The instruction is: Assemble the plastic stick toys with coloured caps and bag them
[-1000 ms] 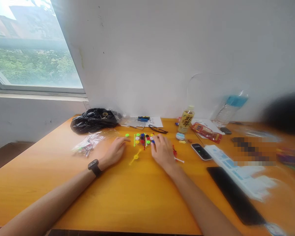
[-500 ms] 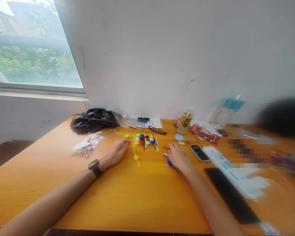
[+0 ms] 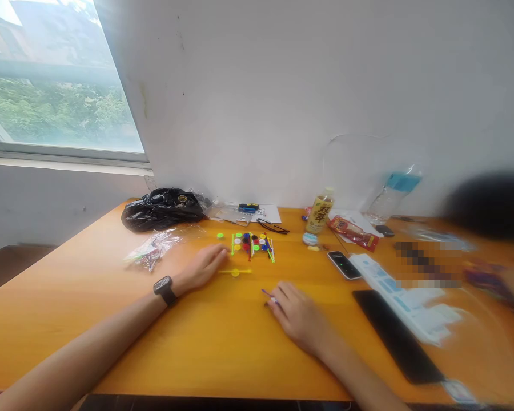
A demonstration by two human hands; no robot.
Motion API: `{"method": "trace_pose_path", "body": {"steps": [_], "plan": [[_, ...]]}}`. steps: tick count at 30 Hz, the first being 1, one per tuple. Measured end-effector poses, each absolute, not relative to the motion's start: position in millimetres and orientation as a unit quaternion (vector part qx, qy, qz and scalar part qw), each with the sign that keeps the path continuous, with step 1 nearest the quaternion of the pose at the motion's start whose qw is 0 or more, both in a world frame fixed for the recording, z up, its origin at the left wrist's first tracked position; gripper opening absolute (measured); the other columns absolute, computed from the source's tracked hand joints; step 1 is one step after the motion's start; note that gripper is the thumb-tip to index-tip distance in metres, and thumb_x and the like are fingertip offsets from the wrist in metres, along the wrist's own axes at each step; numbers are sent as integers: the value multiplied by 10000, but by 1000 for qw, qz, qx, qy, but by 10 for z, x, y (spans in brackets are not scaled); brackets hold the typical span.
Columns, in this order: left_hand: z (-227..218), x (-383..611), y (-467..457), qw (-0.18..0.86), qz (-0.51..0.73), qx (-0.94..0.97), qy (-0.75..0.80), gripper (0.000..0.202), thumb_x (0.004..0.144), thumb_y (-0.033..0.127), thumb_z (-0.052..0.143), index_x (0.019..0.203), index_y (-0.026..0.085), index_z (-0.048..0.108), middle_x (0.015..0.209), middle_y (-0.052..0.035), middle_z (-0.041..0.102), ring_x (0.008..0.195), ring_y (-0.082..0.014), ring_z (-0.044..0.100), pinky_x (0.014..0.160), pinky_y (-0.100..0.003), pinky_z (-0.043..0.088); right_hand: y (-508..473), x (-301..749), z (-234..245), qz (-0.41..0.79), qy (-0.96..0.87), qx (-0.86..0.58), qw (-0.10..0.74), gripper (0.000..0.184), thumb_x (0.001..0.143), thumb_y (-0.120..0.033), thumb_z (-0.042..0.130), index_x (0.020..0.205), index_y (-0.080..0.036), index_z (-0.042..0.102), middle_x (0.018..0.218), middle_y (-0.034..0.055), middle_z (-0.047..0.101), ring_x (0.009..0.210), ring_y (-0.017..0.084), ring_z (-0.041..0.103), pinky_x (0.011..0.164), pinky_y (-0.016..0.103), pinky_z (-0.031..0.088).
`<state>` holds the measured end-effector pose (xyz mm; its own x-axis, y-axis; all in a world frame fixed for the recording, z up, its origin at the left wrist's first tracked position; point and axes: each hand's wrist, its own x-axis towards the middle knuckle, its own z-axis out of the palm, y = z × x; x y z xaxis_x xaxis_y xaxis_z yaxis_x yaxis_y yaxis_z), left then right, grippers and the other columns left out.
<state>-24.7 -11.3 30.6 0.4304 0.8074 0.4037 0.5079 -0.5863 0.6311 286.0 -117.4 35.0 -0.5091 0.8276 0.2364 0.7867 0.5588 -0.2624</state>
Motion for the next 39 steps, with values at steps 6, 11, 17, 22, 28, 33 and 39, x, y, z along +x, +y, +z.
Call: {"method": "trace_pose_path", "body": {"steps": [6, 11, 17, 22, 28, 33, 39], "plan": [[313, -235, -115, 216, 341, 821, 403, 371, 1111, 421, 341, 884, 219, 554, 856, -30, 636, 754, -187, 569, 690, -295, 439, -1307, 2443, 344, 62, -935, -323, 136, 239, 1080, -348, 470, 1191, -249, 657, 1135, 96, 681, 1009, 236, 624, 879, 359, 480], [312, -227, -120, 217, 350, 819, 399, 374, 1111, 405, 336, 848, 213, 520, 818, -19, 611, 718, -172, 532, 678, -286, 420, -1173, 2093, 346, 8, -948, -279, 152, 383, 1018, -407, 558, 1361, -238, 591, 1320, 136, 651, 1190, 313, 556, 1048, 480, 382], [307, -233, -117, 231, 353, 815, 397, 417, 1118, 426, 314, 833, 201, 519, 815, -20, 623, 714, -163, 530, 688, -279, 419, -799, 1828, 329, -32, -906, -367, 209, 636, 958, -519, 641, 1481, -186, 500, 1512, 190, 525, 1334, 383, 456, 1121, 552, 322], [322, -237, -131, 238, 353, 810, 403, 432, 1120, 424, 316, 831, 198, 544, 799, -21, 638, 709, -163, 550, 699, -283, 425, -629, 1763, 270, 1, -900, -393, 188, 245, 1010, -316, 589, 1210, -182, 635, 1242, 145, 663, 1143, 297, 572, 1008, 444, 446], [273, -237, -98, 201, 350, 813, 420, 391, 1111, 398, 354, 890, 197, 606, 846, -40, 669, 800, -193, 611, 770, -313, 480, -759, 1953, 252, 33, -895, -392, 209, 152, 1033, -264, 574, 1149, -196, 646, 1169, 117, 688, 1103, 275, 602, 973, 424, 477], [168, -284, -22, 114, 405, 799, 429, 219, 1014, 239, 503, 1189, 198, 628, 1229, -105, 674, 1192, -257, 600, 1070, -416, 485, -914, 2376, 282, 53, -896, -389, 206, 225, 1051, -286, 539, 1248, -217, 623, 1273, 115, 676, 1141, 269, 613, 998, 430, 478], [33, -337, 75, 63, 288, 831, 472, 539, 962, 163, 474, 1499, 126, 477, 1580, -195, 460, 1486, -331, 412, 1227, -514, 389, -802, 3089, 166, -32, -825, -523, 212, 242, 1062, -311, 457, 1187, -205, 636, 1175, 129, 692, 1078, 282, 638, 951, 423, 490]]}}
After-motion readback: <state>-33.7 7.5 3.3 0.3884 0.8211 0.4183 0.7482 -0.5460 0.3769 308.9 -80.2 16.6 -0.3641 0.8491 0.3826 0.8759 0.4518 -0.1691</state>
